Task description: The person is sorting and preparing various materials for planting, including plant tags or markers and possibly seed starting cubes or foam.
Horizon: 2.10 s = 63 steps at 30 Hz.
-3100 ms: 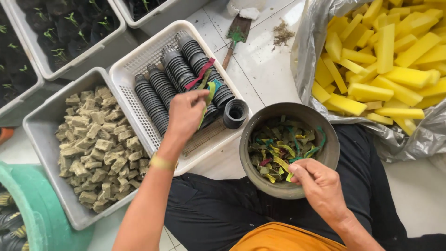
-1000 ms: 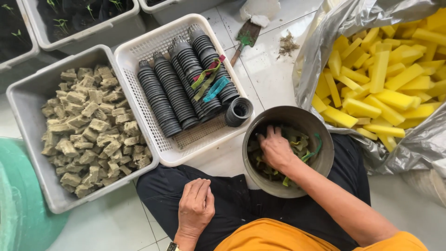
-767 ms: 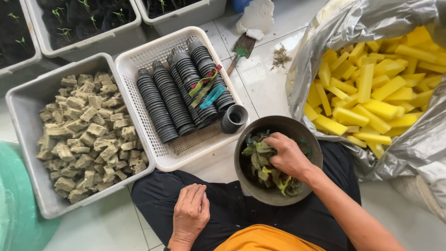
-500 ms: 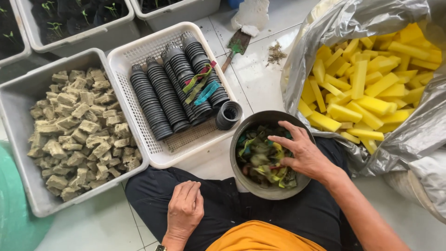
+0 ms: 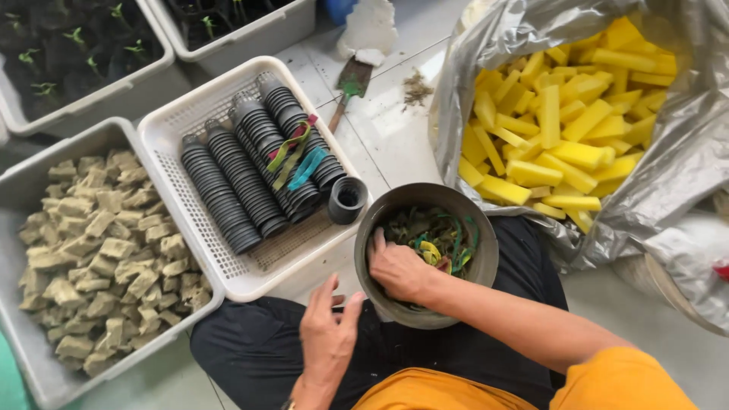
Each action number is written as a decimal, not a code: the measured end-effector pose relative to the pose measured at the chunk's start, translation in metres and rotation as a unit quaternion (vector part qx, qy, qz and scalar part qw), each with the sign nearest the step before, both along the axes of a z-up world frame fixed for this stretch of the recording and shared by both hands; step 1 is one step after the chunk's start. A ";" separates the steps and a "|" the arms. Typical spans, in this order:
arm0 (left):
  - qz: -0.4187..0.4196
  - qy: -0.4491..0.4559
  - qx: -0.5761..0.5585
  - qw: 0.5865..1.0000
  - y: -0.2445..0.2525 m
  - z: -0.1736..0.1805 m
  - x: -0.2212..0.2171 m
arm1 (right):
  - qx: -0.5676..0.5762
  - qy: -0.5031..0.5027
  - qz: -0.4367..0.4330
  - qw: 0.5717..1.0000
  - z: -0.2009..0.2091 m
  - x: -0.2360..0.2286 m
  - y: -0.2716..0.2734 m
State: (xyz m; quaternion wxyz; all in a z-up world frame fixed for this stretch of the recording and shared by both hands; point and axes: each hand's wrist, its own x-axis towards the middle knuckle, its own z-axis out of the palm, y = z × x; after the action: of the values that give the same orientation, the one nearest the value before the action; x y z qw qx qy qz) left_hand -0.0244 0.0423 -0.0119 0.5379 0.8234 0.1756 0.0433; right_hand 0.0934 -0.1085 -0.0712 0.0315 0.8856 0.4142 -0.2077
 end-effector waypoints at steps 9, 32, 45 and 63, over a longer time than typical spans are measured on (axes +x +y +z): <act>-0.071 0.021 0.060 0.995 -0.021 -0.024 0.015 | -0.128 0.040 -0.015 0.991 -0.099 0.016 0.000; -0.101 -0.205 0.234 0.945 -0.031 0.009 0.021 | 0.355 -0.052 -0.318 0.878 0.075 -0.056 -0.123; -0.203 -0.165 0.074 0.962 -0.068 0.052 0.043 | 0.512 0.095 -0.416 0.745 0.073 -0.058 -0.124; -0.056 -0.055 -0.158 0.984 -0.051 0.049 0.031 | 0.389 -0.038 -0.331 0.859 0.139 -0.069 -0.096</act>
State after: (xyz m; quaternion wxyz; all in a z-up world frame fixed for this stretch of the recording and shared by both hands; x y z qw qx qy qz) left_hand 0.0071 -0.0087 0.0374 0.6716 0.7331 0.1035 0.0303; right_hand 0.0248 -0.2049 0.0675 -0.3706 0.9178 0.1422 0.0058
